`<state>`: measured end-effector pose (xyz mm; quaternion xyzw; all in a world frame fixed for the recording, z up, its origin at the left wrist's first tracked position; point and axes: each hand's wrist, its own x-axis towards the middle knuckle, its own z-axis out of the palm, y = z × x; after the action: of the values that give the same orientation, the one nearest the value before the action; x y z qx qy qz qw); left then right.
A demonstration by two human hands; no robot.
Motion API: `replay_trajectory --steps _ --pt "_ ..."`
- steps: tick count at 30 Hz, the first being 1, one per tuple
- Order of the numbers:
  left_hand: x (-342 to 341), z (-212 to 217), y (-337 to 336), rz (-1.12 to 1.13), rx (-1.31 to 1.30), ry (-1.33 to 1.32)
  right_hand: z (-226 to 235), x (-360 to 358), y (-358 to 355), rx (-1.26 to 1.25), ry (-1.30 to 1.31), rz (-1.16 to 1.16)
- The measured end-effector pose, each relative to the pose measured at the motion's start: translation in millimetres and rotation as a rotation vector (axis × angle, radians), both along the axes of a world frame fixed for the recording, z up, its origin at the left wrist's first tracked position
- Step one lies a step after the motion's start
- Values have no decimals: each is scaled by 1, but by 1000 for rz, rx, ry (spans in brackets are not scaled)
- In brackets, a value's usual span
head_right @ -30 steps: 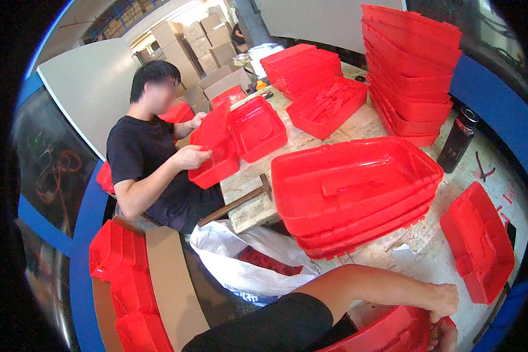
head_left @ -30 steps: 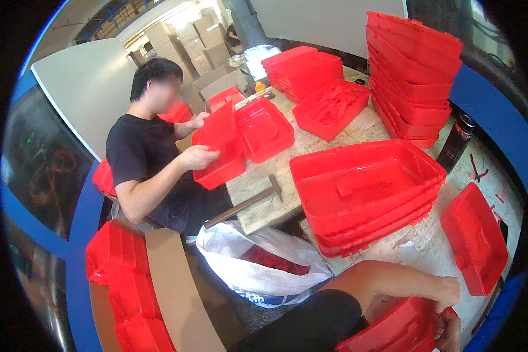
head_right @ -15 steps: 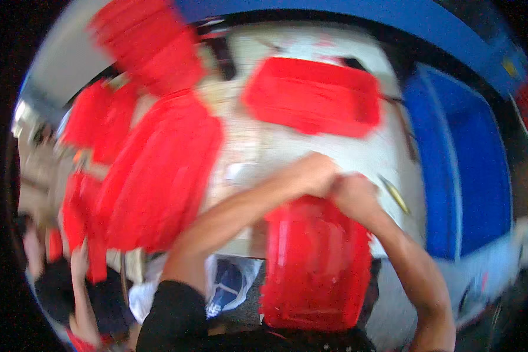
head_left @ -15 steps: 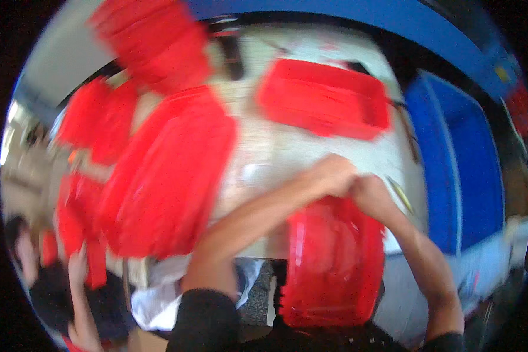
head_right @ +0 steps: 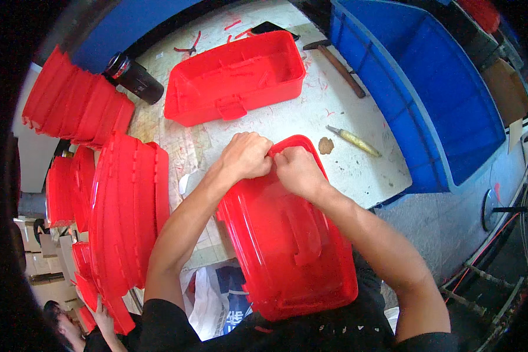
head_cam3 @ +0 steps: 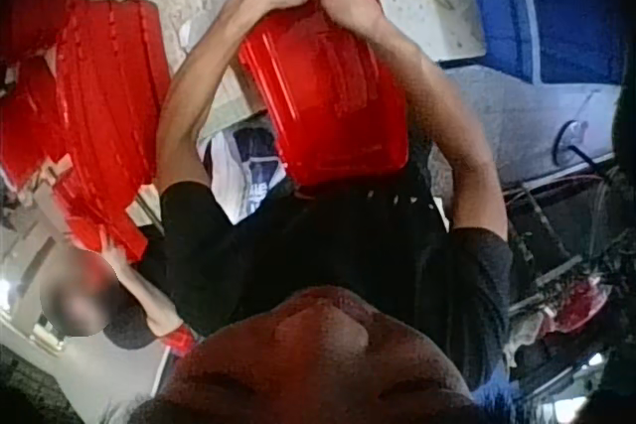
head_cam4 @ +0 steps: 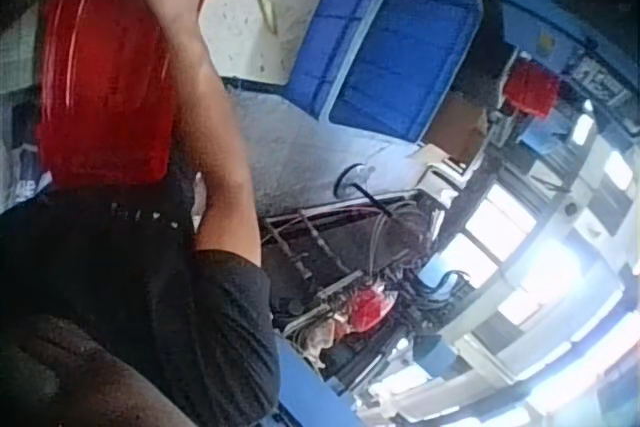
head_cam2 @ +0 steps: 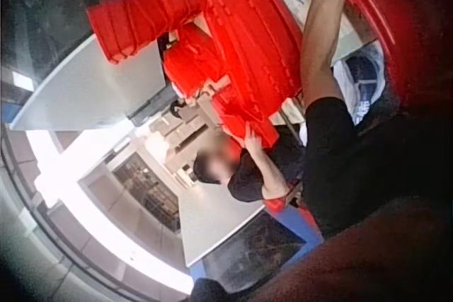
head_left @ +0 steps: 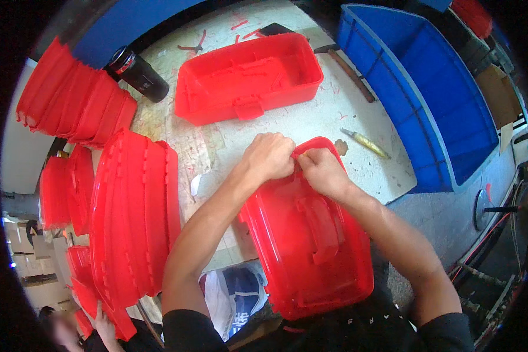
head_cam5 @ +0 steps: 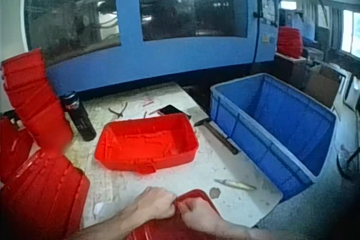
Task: The person repeatedly removes small plastic flash from the edges and corners of red plastic containers using fingers and a hammer. They turn the containers over to access different sides and place finished units into a blue bin.
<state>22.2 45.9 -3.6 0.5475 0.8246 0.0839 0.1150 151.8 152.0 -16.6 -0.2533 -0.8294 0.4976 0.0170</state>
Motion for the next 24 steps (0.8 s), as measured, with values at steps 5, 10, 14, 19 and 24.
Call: replay_trajectory --steps 5,10,14,19,24 --pt "-1 1 -2 -1 1 -31 12 -9 7 142 -22 136" --pt "3 1 -4 15 28 -52 18 -18 15 19 13 122" --pt "0 -1 0 36 41 -78 17 -22 20 -5 -27 125" --pt "-9 5 13 -48 -95 -71 40 -4 29 421 -173 353" --pt "-10 19 18 -41 -156 -155 44 7 39 1141 321 507"
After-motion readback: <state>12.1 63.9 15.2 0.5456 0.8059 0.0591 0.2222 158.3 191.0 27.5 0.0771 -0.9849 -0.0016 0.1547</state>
